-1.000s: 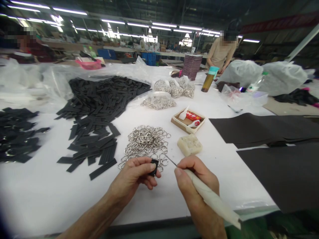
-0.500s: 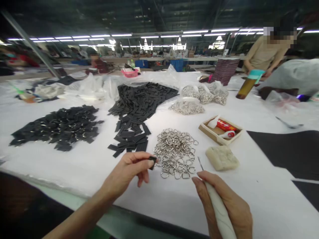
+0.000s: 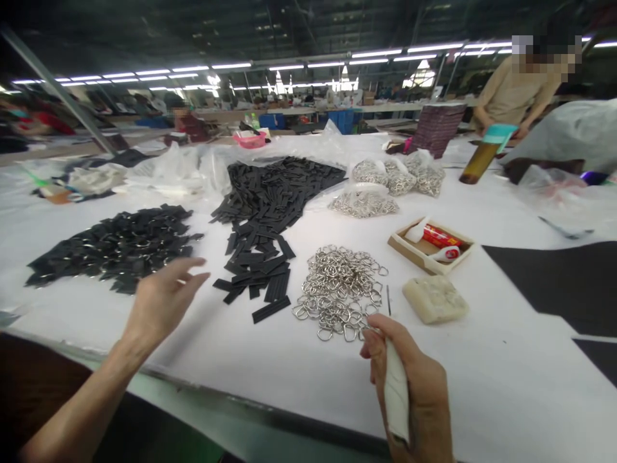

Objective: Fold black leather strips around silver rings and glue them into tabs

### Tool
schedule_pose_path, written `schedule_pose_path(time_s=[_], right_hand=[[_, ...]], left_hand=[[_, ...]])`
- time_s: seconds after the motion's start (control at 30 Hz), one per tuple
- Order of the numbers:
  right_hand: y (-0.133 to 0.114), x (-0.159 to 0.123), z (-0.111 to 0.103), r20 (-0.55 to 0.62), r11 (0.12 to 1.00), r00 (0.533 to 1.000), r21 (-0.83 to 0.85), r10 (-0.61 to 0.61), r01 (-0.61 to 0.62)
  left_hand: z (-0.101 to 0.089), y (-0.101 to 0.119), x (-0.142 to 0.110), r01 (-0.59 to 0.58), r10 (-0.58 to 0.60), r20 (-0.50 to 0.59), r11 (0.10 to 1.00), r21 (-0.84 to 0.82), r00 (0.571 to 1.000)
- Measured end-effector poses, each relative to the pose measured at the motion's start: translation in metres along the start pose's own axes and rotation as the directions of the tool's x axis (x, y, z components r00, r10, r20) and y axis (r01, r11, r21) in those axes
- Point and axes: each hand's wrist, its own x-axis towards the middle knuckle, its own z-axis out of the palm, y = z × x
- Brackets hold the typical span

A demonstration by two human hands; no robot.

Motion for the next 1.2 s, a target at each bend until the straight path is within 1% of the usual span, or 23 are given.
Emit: schedule_pose_path(time_s=[0.03,0.07,0.1,0.13,0.17,0.2,0.27,0.37,0.4,0.5,0.63,0.7,0.77,0.83,0.9,0.93,0.97,1.0,1.03,1.07,1.1,1.17,1.2], right_hand=[[0.004,-0.002,0.004,0.043,0.999,0.999,0.047,-0.022,0.020],[0.008,-0.005,0.008,0.094,0.995,0.993,0.085,-0.065,0.057],[0.011,-0.007,0.012,0.126,0.991,0.985,0.090,-0.115,0.104],[0.015,-0.009,0.015,0.140,0.986,0.977,0.058,-0.164,0.157],[0.017,-0.010,0.017,0.185,0.976,0.959,0.005,-0.215,0.218],[0.018,-0.010,0.020,0.225,0.961,0.940,-0.050,-0.256,0.273],[0.018,-0.010,0.024,0.308,0.909,0.891,-0.146,-0.333,0.391],[0.014,-0.006,0.032,0.351,0.797,0.829,-0.278,-0.435,0.536],[0.012,-0.005,0.035,0.359,0.757,0.816,-0.330,-0.452,0.564],[0.009,-0.001,0.044,0.371,0.690,0.817,-0.441,-0.442,0.574],[0.007,0.002,0.049,0.423,0.658,0.804,-0.469,-0.418,0.589],[0.007,0.002,0.047,0.429,0.667,0.797,-0.447,-0.425,0.596],[0.011,0.002,0.043,0.401,0.695,0.807,-0.422,-0.433,0.583],[0.015,0.002,0.038,0.366,0.744,0.829,-0.383,-0.423,0.548],[0.019,0.002,0.034,0.325,0.818,0.864,-0.314,-0.385,0.482],[0.019,0.001,0.033,0.293,0.864,0.891,-0.269,-0.347,0.425],[0.019,0.001,0.032,0.256,0.911,0.922,-0.219,-0.291,0.349],[0.017,0.001,0.032,0.216,0.952,0.951,-0.163,-0.220,0.257],[0.015,0.001,0.031,0.179,0.982,0.974,-0.099,-0.142,0.161],[0.012,0.002,0.031,0.152,0.997,0.986,-0.032,-0.065,0.071],[0.010,0.003,0.030,0.141,1.000,0.990,0.028,-0.002,-0.002],[0.006,0.006,0.028,0.152,0.990,0.987,0.119,0.060,-0.078],[0.005,0.009,0.027,0.167,0.984,0.983,0.152,0.071,-0.097]], left_hand=[[0.010,0.011,-0.009,-0.081,0.087,0.104,0.995,-0.062,0.991],[0.019,0.022,-0.018,-0.162,0.179,0.189,0.981,-0.102,0.966],[0.027,0.032,-0.025,-0.238,0.260,0.260,0.965,-0.113,0.930],[0.034,0.041,-0.031,-0.302,0.316,0.317,0.949,-0.093,0.894],[0.039,0.048,-0.035,-0.348,0.340,0.363,0.936,-0.047,0.867],[0.043,0.054,-0.037,-0.376,0.340,0.401,0.927,0.011,0.851],[0.048,0.062,-0.038,-0.395,0.305,0.458,0.912,0.114,0.835],[0.047,0.068,-0.035,-0.414,0.280,0.513,0.895,0.166,0.812],[0.046,0.069,-0.034,-0.423,0.283,0.524,0.890,0.169,0.803],[0.045,0.071,-0.034,-0.446,0.289,0.542,0.877,0.182,0.789],[0.051,0.067,-0.037,-0.513,0.350,0.504,0.827,0.230,0.790],[0.053,0.064,-0.037,-0.525,0.370,0.479,0.816,0.242,0.796],[0.053,0.063,-0.035,-0.513,0.362,0.479,0.827,0.230,0.799],[0.049,0.064,-0.033,-0.463,0.332,0.480,0.868,0.181,0.812],[0.044,0.067,-0.031,-0.347,0.287,0.470,0.937,0.044,0.834],[0.041,0.068,-0.031,-0.255,0.258,0.471,0.964,-0.071,0.844],[0.039,0.070,-0.031,-0.138,0.225,0.487,0.968,-0.209,0.844],[0.037,0.072,-0.032,-0.003,0.197,0.524,0.937,-0.349,0.829],[0.036,0.075,-0.033,0.141,0.180,0.580,0.874,-0.464,0.795],[0.036,0.078,-0.034,0.277,0.177,0.641,0.794,-0.541,0.747],[0.037,0.081,-0.036,0.391,0.185,0.694,0.713,-0.582,0.696],[0.042,0.087,-0.039,0.544,0.216,0.765,0.589,-0.598,0.607],[0.045,0.090,-0.041,0.588,0.230,0.783,0.547,-0.595,0.578]])
